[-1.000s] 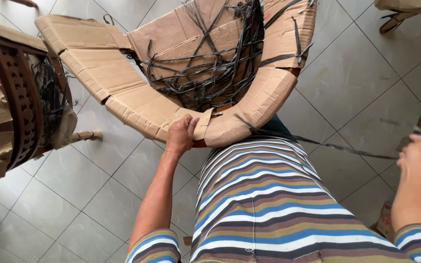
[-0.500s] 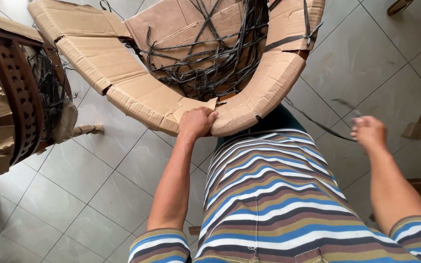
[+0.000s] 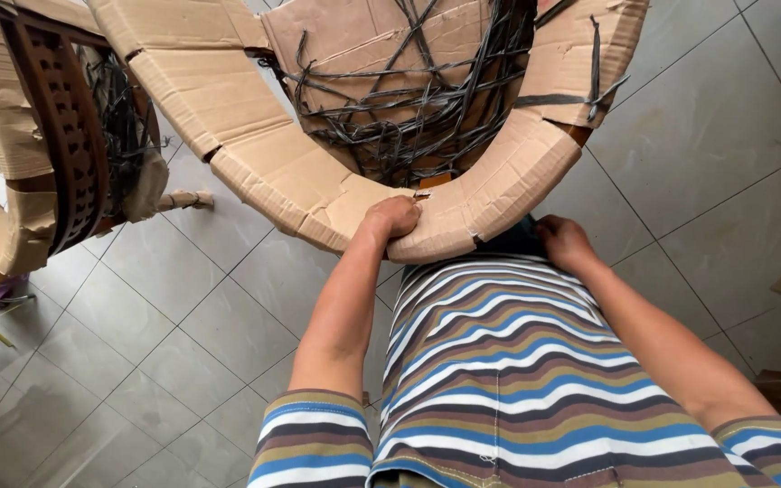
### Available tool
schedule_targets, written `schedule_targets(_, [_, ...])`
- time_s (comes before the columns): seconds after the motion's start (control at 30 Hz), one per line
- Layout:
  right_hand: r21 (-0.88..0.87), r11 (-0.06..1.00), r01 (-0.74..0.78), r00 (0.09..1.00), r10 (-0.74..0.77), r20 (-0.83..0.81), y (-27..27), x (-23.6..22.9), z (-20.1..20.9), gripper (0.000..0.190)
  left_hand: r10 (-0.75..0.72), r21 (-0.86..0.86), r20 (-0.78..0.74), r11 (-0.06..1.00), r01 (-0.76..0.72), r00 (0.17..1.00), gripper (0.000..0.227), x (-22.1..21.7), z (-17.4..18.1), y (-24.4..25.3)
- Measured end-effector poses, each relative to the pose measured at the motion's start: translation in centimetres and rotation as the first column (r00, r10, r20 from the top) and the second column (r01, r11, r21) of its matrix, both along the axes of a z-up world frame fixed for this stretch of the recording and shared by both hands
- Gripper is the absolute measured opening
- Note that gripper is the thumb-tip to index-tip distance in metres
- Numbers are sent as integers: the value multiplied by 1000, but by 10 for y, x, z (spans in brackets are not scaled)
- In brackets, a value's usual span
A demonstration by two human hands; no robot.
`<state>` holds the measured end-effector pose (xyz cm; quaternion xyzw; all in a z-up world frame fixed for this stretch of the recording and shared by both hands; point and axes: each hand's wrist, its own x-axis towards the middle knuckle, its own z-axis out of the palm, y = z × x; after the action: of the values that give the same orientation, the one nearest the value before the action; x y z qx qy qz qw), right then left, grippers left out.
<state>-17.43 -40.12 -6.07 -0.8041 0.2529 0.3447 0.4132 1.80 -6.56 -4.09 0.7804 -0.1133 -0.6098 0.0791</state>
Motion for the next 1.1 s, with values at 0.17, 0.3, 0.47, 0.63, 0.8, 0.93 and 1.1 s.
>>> schedule_targets(0.17, [28, 998, 56, 997, -55, -46, -4, -17, -15, 29, 17, 9, 4, 1000, -17, 1000, 59, -10, -26, -4])
schedule_targets(0.3, [31, 968, 250, 960, -243, -138, 1, -11, 10, 31, 200, -34, 126, 980, -198, 972, 52, 2, -4, -16])
schedule_targets(0.47, [53, 908, 415, 905, -406, -130, 28, 1, 3, 32, 298, -46, 178, 954, -295, 938, 50, 7, -19, -35])
schedule_targets(0.63, [63, 908, 414, 903, -401, -157, 50, -2, -26, 33, 382, -104, 133, 923, -370, 915, 46, -8, -52, -45])
schedule_targets(0.8, [67, 920, 387, 906, -366, -213, 60, -7, -63, 32, 421, -170, 26, 895, -411, 906, 46, -18, -100, -57])
schedule_targets(0.93, [90, 935, 342, 911, -307, -274, 74, -23, -84, 32, 496, -170, -17, 854, -491, 868, 48, -17, -118, -68])
schedule_targets(1.1, [119, 951, 285, 918, -235, -320, 79, -43, -97, 31, 532, -115, -71, 836, -536, 844, 51, -16, -141, -77])
